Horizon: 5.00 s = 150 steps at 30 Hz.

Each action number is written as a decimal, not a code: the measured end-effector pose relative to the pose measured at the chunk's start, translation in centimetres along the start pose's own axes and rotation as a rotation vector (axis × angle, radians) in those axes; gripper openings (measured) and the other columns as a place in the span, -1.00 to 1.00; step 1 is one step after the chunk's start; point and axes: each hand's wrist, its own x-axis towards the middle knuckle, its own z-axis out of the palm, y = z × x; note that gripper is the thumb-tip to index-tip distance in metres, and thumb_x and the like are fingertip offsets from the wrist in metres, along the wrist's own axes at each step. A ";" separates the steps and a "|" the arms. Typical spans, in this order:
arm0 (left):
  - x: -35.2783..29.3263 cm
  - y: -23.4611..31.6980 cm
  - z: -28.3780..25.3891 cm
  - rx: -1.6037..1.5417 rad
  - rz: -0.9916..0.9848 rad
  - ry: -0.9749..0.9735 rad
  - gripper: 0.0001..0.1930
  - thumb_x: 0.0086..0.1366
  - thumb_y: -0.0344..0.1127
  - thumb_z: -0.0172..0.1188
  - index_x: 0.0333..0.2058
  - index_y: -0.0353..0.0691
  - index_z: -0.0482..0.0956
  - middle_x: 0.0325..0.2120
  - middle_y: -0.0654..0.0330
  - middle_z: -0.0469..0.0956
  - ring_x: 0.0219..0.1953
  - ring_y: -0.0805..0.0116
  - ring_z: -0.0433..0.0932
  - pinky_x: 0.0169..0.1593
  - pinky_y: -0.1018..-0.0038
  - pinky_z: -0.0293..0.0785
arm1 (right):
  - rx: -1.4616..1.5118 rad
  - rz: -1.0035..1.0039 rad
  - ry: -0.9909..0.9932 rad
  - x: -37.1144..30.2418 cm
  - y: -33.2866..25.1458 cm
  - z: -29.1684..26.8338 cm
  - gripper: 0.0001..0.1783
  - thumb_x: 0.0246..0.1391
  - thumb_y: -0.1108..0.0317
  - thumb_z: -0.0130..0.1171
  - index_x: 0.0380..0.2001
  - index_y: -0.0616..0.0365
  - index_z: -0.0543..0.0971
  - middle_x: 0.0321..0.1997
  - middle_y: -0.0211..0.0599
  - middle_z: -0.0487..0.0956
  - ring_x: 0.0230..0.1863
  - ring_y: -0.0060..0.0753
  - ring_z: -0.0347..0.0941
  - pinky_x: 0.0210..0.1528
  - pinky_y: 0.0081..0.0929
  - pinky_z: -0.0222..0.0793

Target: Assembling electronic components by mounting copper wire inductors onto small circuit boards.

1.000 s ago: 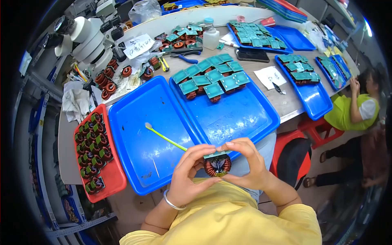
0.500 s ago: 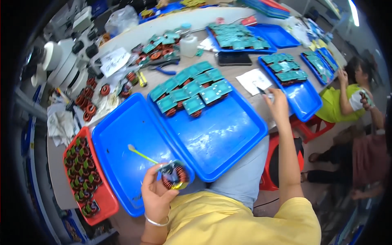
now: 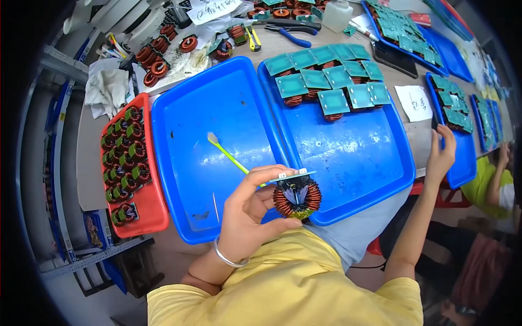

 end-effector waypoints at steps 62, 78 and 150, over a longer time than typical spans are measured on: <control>-1.0 0.2 -0.4 -0.021 -0.010 -0.105 -0.24 -0.31 -0.58 0.44 -0.08 -0.22 0.21 -0.12 0.07 0.31 -0.01 0.28 0.32 0.07 0.37 0.28 | 1.444 0.243 -0.298 -5.4 -20.0 -7.9 -0.58 -0.24 0.59 0.21 -0.18 0.33 0.46 -0.24 -0.07 0.51 -0.18 -0.33 0.43 -0.06 -0.39 0.22; -0.4 1.2 -0.3 0.286 0.189 -0.113 -0.30 -0.30 -0.53 0.44 -0.10 -0.24 0.31 -0.14 0.09 0.40 0.00 0.19 0.36 0.13 0.28 0.18 | 1.454 0.184 -0.224 -6.4 -19.4 -8.1 -0.84 -0.07 0.49 0.08 -0.36 0.31 0.53 -0.53 -0.26 0.58 -0.43 -0.39 0.45 -0.06 -0.27 0.21; -2.0 -0.3 1.1 -0.611 -0.426 0.064 -0.19 -0.02 -0.24 0.32 0.11 -0.48 0.08 0.06 0.00 0.24 0.11 0.25 0.26 0.15 0.34 0.18 | 1.371 0.086 -0.389 -4.5 -20.2 -9.6 -0.09 -0.32 0.38 0.39 0.11 0.38 0.14 -0.04 -0.06 0.35 -0.14 -0.21 0.40 -0.05 -0.38 0.28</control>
